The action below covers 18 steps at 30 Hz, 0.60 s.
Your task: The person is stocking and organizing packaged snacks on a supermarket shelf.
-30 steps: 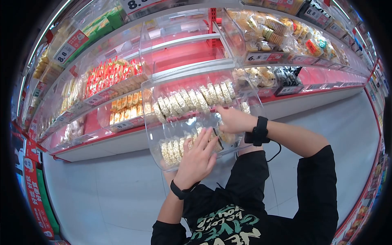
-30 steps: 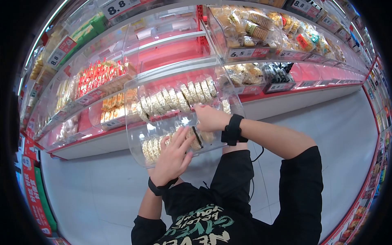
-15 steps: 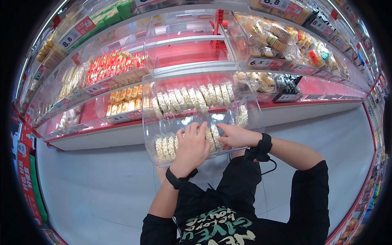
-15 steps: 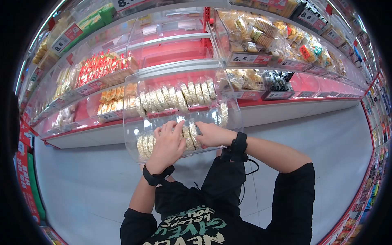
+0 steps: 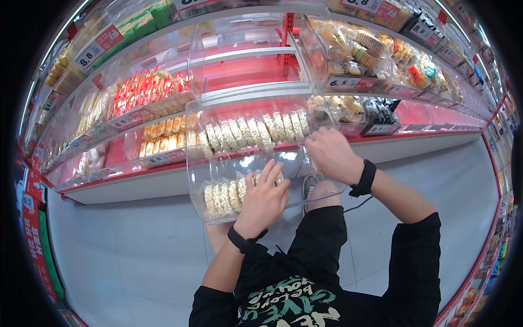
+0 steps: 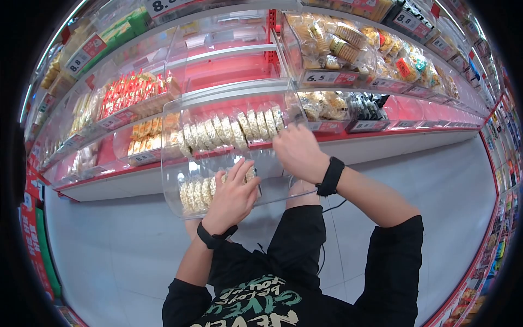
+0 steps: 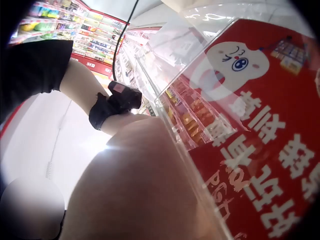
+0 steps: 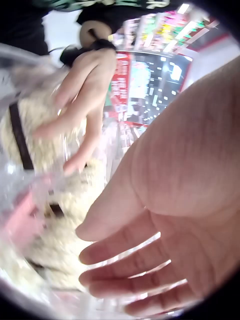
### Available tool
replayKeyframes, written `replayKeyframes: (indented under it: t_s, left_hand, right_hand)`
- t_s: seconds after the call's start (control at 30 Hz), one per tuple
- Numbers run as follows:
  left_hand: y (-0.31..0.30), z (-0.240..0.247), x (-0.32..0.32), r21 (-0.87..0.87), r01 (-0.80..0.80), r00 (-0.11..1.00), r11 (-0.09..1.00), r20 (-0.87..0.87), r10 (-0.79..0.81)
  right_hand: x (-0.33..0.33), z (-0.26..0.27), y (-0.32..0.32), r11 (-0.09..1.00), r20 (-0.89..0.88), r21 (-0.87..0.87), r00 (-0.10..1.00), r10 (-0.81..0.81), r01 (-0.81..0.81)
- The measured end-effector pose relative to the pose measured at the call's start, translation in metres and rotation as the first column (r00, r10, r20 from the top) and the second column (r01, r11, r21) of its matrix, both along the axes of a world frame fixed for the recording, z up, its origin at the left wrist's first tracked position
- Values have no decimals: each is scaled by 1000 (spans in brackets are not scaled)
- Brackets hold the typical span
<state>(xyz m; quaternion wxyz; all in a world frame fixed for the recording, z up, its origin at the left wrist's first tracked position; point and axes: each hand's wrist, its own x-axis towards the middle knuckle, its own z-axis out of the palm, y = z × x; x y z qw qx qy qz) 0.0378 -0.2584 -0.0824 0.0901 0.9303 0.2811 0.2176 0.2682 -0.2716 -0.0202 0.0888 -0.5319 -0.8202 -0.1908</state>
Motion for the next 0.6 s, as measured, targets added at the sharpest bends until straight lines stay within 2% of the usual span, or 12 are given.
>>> replayKeyframes:
  t_s: [0.1, 0.2, 0.3, 0.4, 0.43, 0.5, 0.6]
  left_hand:
    - [-1, -2, -1, 9, 1, 1000, 1000, 13, -1]
    - [-1, -1, -2, -6, 9, 1000, 1000, -1, -9]
    - [-1, 1, -2, -14, 18, 1000, 1000, -10, -18]
    - [-1, 1, -2, -22, 11, 1000, 1000, -6, -11]
    - [-1, 0, -3, -30, 2, 1000, 1000, -4, -2]
    - [-1, -1, -4, -19, 1, 1000, 1000, 4, -1]
    - [0, 0, -3, -34, -7, 1000, 999, 9, 7]
  right_hand:
    - [6, 10, -1, 989, 192, 6, 971, -145, 146]
    - [7, -17, -12, 986, 245, -144, 969, -44, 81]
    - [0, -33, -16, 948, 125, -308, 991, -39, 76]
    - [-4, -6, -10, 814, -1, -566, 987, -158, 130]
    - [-5, 6, -12, 784, -184, -620, 967, -174, 23]
    - [-2, 26, -17, 715, -510, -667, 828, -232, -211]
    - [1, 33, -29, 711, -618, -613, 769, -162, -344]
